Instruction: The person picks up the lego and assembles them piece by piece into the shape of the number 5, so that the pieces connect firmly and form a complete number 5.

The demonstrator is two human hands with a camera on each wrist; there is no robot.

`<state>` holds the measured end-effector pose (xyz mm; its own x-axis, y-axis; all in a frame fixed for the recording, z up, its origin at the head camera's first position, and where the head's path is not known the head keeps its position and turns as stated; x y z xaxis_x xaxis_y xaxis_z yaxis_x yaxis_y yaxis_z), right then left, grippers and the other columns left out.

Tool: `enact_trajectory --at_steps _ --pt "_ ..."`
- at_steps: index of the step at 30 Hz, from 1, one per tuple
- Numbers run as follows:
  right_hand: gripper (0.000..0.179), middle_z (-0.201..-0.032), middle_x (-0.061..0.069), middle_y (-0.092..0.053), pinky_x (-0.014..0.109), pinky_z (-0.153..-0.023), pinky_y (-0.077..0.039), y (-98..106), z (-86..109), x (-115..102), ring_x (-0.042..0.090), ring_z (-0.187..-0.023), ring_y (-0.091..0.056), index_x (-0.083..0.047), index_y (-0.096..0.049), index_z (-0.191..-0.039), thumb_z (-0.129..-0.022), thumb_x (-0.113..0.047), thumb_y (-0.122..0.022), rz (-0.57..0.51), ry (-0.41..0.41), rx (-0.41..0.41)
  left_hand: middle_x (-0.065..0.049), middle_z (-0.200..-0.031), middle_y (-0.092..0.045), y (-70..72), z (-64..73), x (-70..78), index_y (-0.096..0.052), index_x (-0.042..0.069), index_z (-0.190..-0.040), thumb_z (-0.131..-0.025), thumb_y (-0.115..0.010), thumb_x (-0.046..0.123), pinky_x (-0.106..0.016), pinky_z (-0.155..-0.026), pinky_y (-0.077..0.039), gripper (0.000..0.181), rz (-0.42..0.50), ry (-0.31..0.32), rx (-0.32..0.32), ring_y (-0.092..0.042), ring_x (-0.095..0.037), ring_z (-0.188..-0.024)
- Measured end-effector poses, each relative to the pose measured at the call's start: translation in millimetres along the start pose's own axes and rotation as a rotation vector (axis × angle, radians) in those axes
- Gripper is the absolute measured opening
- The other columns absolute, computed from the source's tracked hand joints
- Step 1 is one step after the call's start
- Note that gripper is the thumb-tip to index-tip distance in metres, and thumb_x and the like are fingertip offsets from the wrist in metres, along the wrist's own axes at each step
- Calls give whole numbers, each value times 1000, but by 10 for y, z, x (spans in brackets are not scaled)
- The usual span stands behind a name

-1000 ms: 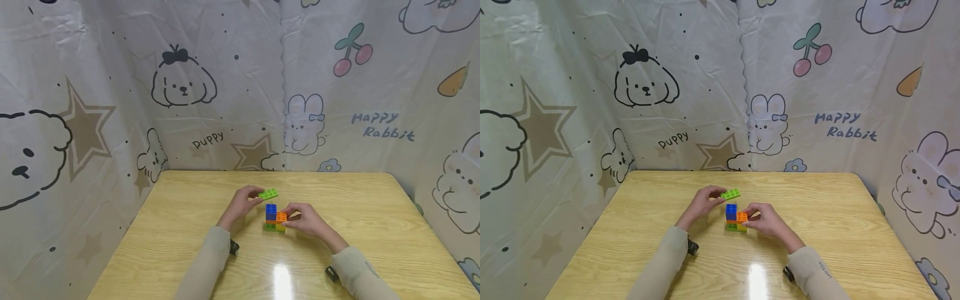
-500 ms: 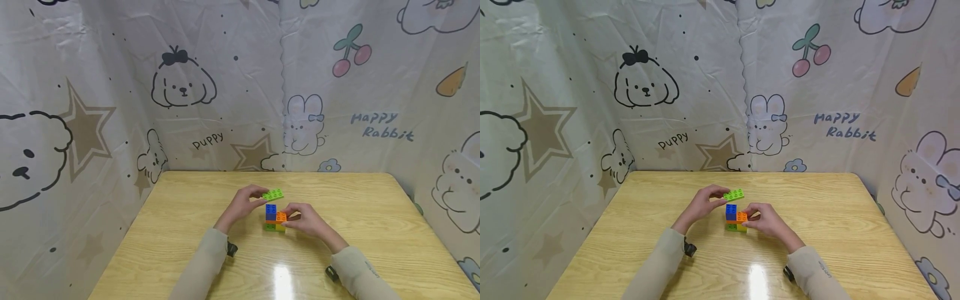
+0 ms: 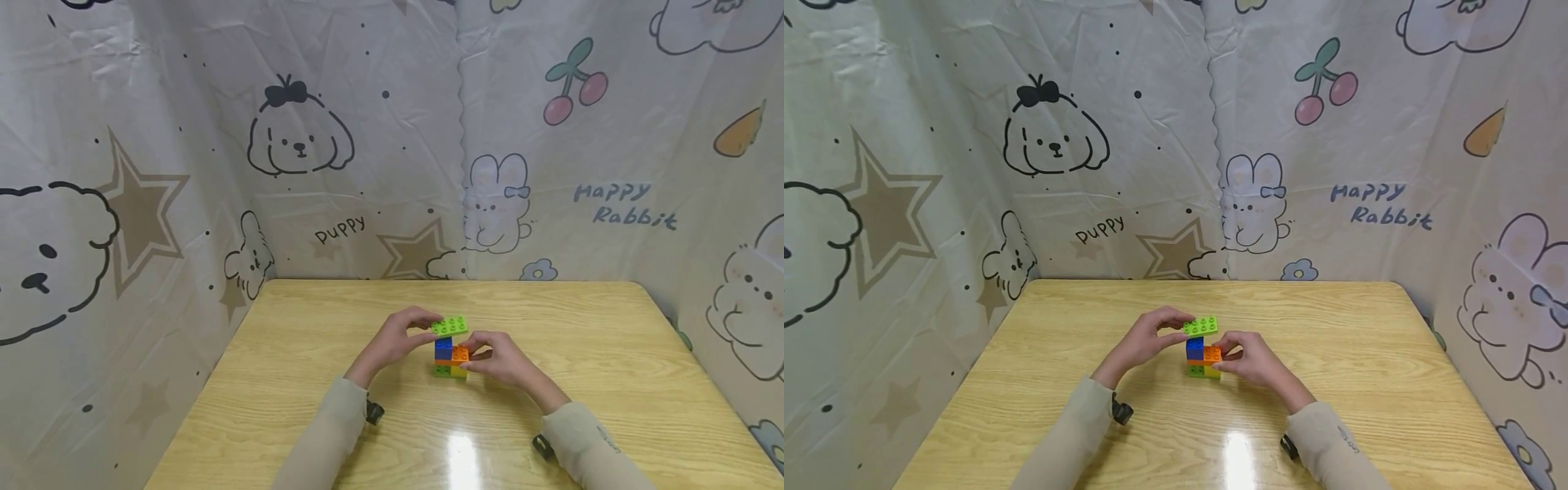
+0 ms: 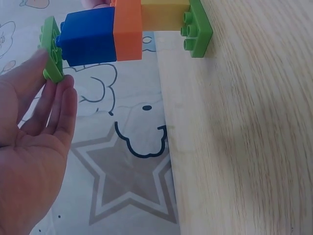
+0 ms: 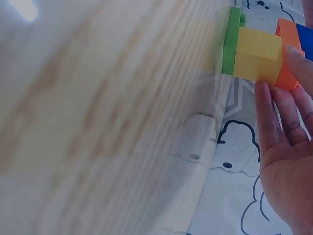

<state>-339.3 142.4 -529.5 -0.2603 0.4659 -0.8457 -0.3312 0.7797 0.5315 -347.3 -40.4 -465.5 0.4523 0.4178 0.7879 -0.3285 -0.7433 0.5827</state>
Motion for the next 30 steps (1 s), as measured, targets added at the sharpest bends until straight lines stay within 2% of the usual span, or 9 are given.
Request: enact_trajectory --at_steps 4,9,12,21,30 --pt "19 -108 6 -72 29 -85 -62 4 1 -3 23 -102 -67 -11 -73 -103 -88 -12 -84 5 -4 2 2 -130 -68 -17 9 7 -70 20 -133 -101 -70 25 -42 -108 -52 33 -13 -14 -16 -65 -15 -114" --pt "20 -108 6 -71 29 -85 -62 -1 6 -10 24 -102 -67 -11 -72 -104 -88 -11 -84 3 1 -1 -1 -131 -68 -52 20 24 -69 17 -133 -100 -70 21 -53 -109 -50 33 16 -43 -34 -65 -27 -119" --pt "20 -108 6 -71 29 -84 -62 -3 9 -10 24 -102 -67 -11 -72 -104 -88 -12 -84 2 5 -2 -2 -132 -67 -71 24 34 -69 16 -134 -100 -70 20 -55 -110 -49 34 22 -54 -43 -65 -31 -121" --pt "19 -109 6 -71 30 -85 -62 -13 7 -1 23 -102 -67 -11 -71 -102 -88 -12 -83 5 5 -5 -3 -131 -68 -90 32 40 -69 15 -134 -100 -70 20 -54 -109 -49 34 4 -49 -50 -65 -30 -120" --pt "18 -108 6 -71 29 -84 -62 -7 6 -9 23 -102 -67 -11 -70 -99 -87 -11 -84 12 9 3 -4 -130 -69 -101 36 41 -69 15 -133 -99 -71 20 -55 -109 -49 35 5 -61 -62 -64 -34 -119"
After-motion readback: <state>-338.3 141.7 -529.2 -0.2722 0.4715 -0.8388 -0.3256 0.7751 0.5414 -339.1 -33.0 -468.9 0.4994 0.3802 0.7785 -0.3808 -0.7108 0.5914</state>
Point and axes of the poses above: each hand's wrist, its own z-axis away from the middle knuckle, its own y-axis out of the back of the hand, x = y × z, the point moved 9 cm from there along -z, towards the middle knuckle
